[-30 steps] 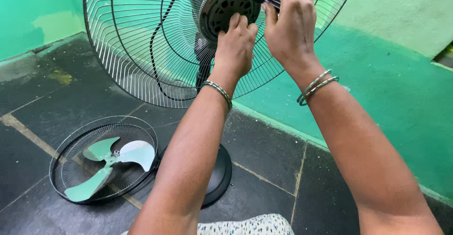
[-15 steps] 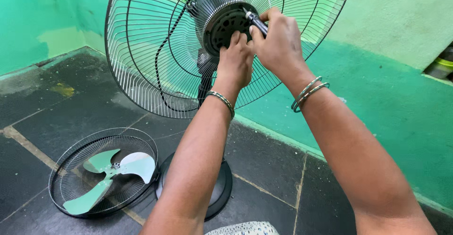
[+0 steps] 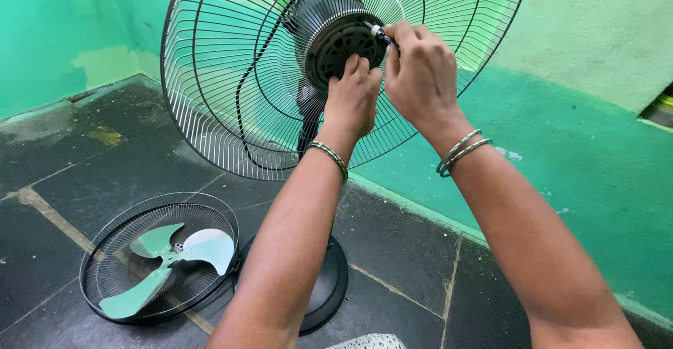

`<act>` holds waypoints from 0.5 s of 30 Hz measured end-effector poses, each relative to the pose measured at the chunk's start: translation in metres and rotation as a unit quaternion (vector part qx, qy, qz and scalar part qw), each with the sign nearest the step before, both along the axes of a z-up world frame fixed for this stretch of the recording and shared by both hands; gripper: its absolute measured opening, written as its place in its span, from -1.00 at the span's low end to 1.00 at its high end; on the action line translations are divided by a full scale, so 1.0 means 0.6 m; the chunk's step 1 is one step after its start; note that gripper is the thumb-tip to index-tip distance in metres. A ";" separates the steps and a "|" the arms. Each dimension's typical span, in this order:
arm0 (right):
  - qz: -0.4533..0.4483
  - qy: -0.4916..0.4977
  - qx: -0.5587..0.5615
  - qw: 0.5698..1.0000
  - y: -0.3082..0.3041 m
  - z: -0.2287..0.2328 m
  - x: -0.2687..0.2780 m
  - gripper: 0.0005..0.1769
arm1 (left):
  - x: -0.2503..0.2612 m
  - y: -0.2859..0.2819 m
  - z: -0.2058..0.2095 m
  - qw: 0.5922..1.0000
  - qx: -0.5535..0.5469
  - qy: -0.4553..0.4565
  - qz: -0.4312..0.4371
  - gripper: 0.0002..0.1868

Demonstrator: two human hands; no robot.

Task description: The person uses a screwdriver to tighten screws on the rear motor housing of a standing electric fan. The fan blades and front grill are removed and placed on the floor nearby. The person repeatedly adjusts and secures the screws on the motor casing throughout the clip.

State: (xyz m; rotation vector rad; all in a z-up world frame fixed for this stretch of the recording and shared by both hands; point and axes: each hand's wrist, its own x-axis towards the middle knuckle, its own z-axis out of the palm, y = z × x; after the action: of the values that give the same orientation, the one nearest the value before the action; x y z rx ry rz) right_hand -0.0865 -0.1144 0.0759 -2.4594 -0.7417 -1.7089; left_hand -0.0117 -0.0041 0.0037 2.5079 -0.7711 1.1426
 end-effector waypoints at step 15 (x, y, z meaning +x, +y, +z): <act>0.123 0.121 0.192 0.966 0.021 -0.003 -0.047 -0.72 | 0.001 -0.002 0.009 0.999 0.001 0.032 -0.001 -0.55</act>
State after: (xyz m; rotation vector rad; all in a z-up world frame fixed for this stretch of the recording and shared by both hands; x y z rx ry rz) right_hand -0.1146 -0.1019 0.0739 -2.1538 -0.5924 -1.2906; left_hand -0.0110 -0.0055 0.0089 2.5325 -0.7571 1.0550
